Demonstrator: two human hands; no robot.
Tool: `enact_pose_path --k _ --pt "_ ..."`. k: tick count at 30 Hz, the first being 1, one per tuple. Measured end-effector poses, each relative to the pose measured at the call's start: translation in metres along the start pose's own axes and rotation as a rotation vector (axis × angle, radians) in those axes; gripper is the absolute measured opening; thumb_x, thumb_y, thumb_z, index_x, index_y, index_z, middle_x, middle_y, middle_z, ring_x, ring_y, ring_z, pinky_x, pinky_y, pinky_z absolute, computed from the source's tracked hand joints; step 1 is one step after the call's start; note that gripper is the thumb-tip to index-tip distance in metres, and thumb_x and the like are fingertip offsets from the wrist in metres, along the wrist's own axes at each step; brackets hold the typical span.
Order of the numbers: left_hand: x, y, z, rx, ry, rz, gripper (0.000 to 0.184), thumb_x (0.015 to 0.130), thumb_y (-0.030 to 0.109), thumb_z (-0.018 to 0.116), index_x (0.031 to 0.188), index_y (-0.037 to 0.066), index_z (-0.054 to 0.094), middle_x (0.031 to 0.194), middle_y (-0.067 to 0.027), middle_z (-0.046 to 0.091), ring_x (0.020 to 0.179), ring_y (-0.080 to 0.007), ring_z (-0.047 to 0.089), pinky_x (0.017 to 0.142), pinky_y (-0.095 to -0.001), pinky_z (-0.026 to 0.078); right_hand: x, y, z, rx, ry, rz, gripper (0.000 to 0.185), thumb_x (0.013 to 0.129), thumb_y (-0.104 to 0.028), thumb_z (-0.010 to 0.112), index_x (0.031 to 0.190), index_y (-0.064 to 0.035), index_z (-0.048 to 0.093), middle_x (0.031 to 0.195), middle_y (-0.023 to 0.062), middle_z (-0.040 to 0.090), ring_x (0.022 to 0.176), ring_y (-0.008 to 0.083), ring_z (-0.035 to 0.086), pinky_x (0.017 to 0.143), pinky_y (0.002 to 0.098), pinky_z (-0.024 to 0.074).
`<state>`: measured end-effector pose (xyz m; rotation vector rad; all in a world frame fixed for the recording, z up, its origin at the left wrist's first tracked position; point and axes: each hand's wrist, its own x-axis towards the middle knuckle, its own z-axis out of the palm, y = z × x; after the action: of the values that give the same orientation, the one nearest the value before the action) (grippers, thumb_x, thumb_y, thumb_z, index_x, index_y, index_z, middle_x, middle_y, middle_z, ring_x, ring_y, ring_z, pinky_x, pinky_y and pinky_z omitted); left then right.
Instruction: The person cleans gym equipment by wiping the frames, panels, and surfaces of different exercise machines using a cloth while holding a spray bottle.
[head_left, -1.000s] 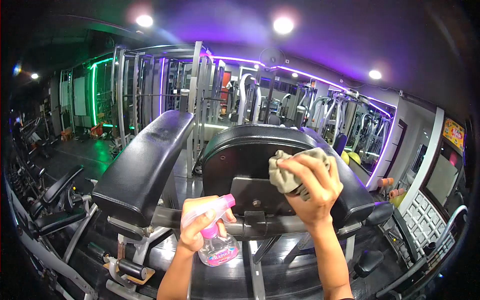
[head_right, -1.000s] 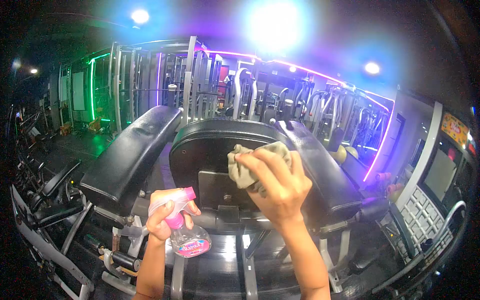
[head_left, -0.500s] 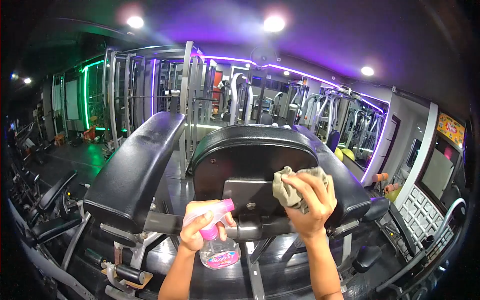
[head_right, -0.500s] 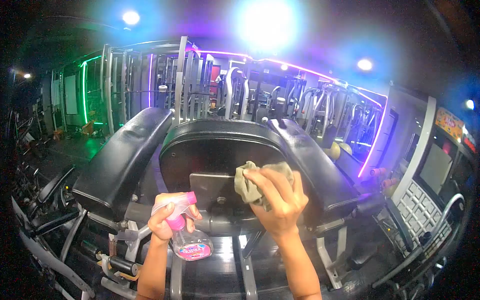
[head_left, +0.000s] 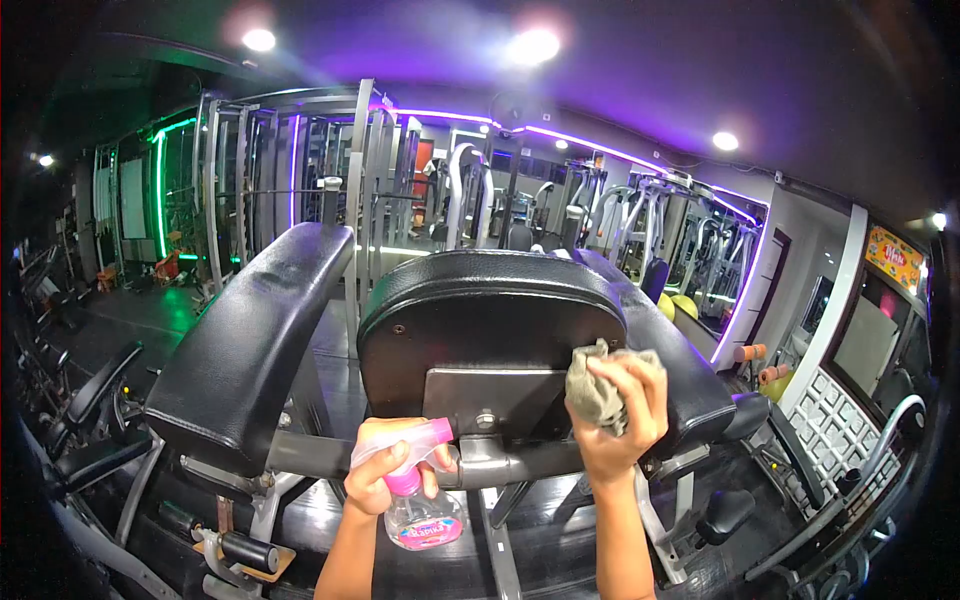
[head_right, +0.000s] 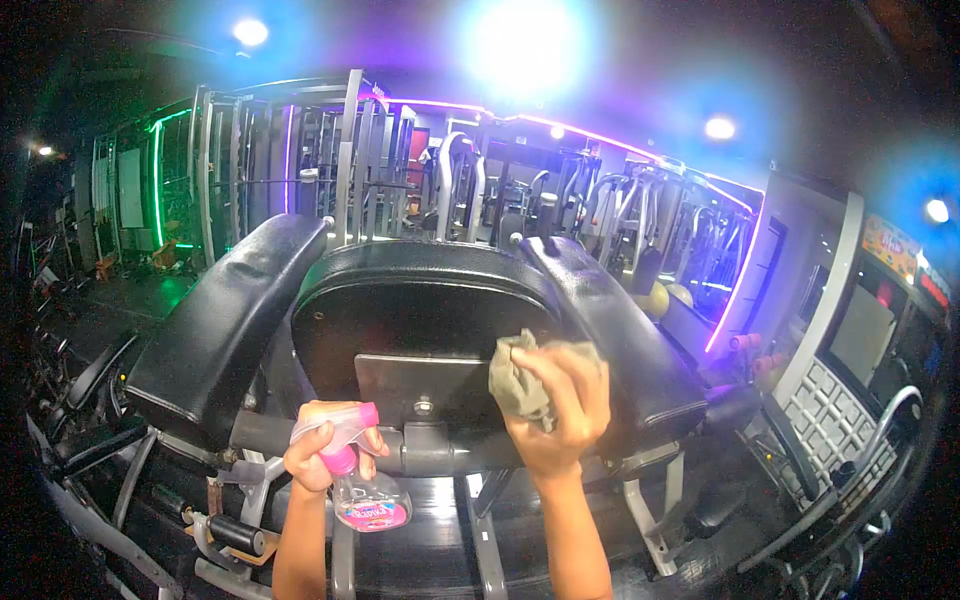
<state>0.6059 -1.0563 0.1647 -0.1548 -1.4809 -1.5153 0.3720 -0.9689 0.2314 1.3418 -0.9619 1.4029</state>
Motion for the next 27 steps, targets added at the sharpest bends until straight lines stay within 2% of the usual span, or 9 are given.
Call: enact_pose_path --k 5,7,12,14,19,23,27 --pt "0.001 -0.004 0.005 0.051 0.004 0.003 0.054 0.088 0.037 0.056 0.087 -0.016 0.065 0.081 -0.0232 0.067 0.053 -0.0233 0.065 0.049 -0.0271 0.052 -0.01 0.001 -0.008 -0.036 -0.071 0.022 0.043 0.055 -0.007 0.082 0.097 -0.0153 0.075 0.09 0.0036 0.065 0.081 0.0233 0.063 0.071 0.036 0.0453" --pt "0.0 -0.003 0.006 0.088 0.05 -0.003 0.054 0.087 0.036 0.056 0.086 -0.016 0.065 0.081 -0.0232 0.067 0.053 -0.0232 0.065 0.048 -0.027 0.052 0.006 0.003 -0.005 -0.062 -0.011 -0.039 0.041 0.057 -0.007 0.081 0.096 -0.0147 0.075 0.088 0.0038 0.066 0.081 0.0232 0.063 0.073 0.0359 0.0452" --pt "-0.001 -0.003 0.003 0.134 0.043 0.007 0.055 0.087 0.037 0.056 0.087 -0.017 0.065 0.079 -0.0231 0.067 0.052 -0.0232 0.065 0.047 -0.0271 0.052 0.033 -0.002 0.001 -0.031 0.047 -0.036 0.036 0.061 -0.009 0.082 0.096 -0.0112 0.074 0.089 0.0058 0.066 0.084 0.0249 0.063 0.076 0.0367 0.0459" --pt "-0.002 -0.005 0.0 0.15 0.031 0.024 0.056 0.087 0.037 0.054 0.09 -0.018 0.065 0.079 -0.0233 0.067 0.051 -0.0231 0.065 0.047 -0.0271 0.052 0.034 0.0 0.001 0.04 0.062 0.048 0.037 0.061 -0.009 0.082 0.097 -0.0099 0.074 0.092 0.0077 0.065 0.087 0.0269 0.063 0.078 0.0375 0.0471" --pt "-0.003 -0.003 0.0 0.144 0.066 0.029 0.057 0.087 0.037 0.054 0.096 -0.018 0.064 0.079 -0.024 0.067 0.051 -0.0231 0.065 0.047 -0.0272 0.052 0.004 0.006 -0.002 0.026 0.051 0.081 0.036 0.061 -0.006 0.081 0.096 -0.0102 0.074 0.093 0.009 0.065 0.086 0.0277 0.062 0.078 0.0377 0.0479" --pt "-0.003 -0.005 -0.003 0.163 0.047 0.038 0.056 0.087 0.037 0.055 0.095 -0.018 0.065 0.079 -0.023 0.068 0.052 -0.0227 0.065 0.048 -0.0274 0.052 -0.032 0.006 -0.005 0.02 -0.044 0.102 0.04 0.058 -0.005 0.081 0.097 -0.0141 0.075 0.092 0.0048 0.065 0.084 0.0259 0.063 0.075 0.0371 0.0473" --pt "-0.004 -0.006 -0.001 0.193 0.057 0.066 0.054 0.087 0.037 0.056 0.09 -0.016 0.066 0.078 -0.0219 0.068 0.052 -0.0221 0.065 0.048 -0.0271 0.052 -0.055 0.002 -0.011 0.041 -0.221 0.126 0.045 0.057 -0.006 0.081 0.099 -0.019 0.076 0.093 0.0009 0.065 0.085 0.024 0.063 0.071 0.0355 0.0507"
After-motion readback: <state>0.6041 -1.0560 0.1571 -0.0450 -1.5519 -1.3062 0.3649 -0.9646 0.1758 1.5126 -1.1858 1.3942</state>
